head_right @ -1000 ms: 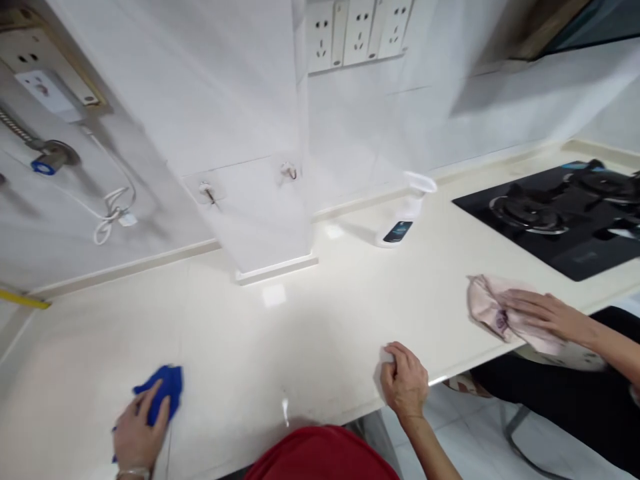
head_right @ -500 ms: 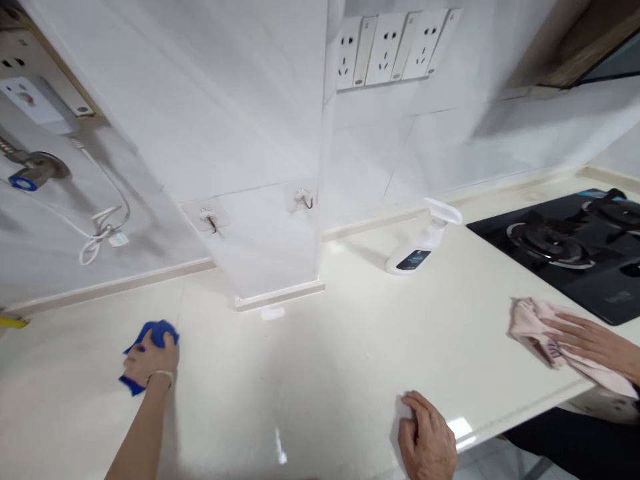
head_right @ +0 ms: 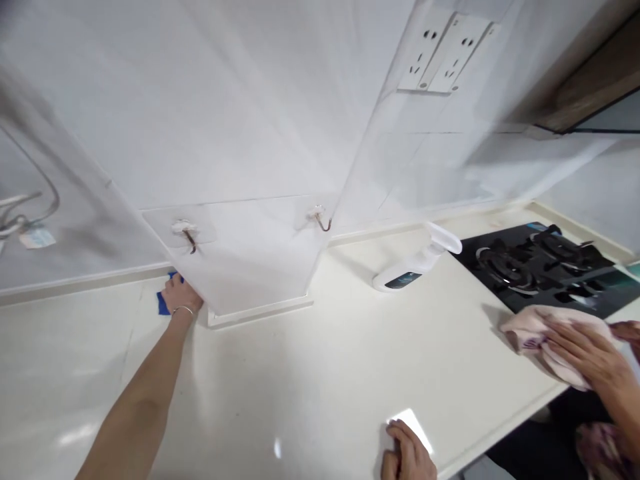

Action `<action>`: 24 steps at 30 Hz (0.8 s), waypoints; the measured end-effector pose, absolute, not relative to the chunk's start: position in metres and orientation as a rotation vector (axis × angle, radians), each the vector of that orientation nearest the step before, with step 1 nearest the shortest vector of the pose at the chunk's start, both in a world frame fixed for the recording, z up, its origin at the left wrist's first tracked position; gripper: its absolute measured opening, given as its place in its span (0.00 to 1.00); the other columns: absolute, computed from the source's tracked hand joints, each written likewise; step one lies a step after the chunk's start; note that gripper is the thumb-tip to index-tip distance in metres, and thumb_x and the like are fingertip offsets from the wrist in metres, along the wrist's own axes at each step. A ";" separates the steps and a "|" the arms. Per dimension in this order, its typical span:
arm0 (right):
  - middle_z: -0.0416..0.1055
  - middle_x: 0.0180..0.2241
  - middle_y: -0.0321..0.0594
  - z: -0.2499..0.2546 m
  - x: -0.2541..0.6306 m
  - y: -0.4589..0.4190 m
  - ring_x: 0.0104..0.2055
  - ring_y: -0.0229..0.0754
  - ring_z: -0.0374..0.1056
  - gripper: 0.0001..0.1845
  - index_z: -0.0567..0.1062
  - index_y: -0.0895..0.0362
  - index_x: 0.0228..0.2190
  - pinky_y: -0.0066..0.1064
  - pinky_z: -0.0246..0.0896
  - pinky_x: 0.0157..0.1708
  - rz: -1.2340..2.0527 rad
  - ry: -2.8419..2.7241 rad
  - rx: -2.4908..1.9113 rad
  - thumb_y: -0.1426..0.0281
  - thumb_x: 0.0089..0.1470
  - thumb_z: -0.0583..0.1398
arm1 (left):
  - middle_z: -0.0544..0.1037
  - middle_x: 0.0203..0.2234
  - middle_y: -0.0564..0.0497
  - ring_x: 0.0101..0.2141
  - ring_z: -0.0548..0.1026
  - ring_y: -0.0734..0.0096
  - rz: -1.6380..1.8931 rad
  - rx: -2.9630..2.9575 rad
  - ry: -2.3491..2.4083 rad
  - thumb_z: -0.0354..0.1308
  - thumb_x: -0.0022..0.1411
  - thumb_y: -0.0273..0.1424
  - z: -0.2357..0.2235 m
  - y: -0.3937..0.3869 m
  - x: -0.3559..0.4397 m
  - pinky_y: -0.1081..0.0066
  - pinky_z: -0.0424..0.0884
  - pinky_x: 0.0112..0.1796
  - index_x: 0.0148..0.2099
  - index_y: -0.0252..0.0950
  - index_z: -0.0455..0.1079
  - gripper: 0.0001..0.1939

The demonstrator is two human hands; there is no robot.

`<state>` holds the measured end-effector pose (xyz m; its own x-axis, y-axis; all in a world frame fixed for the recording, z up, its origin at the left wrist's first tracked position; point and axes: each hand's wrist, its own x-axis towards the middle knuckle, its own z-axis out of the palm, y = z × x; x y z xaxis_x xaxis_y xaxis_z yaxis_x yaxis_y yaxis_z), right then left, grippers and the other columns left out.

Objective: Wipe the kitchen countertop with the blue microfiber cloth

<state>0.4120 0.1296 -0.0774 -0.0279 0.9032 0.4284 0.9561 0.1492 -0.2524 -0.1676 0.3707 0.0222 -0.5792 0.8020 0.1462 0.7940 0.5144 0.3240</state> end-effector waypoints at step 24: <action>0.71 0.48 0.42 -0.054 0.376 0.135 0.52 0.47 0.65 0.16 0.71 0.54 0.42 0.41 0.58 0.50 -0.045 -1.701 -1.753 0.76 0.52 0.52 | 0.71 0.56 0.44 0.52 0.67 0.50 0.492 2.073 2.448 0.48 0.65 0.34 0.012 0.150 -0.042 0.52 0.64 0.49 0.61 0.45 0.68 0.23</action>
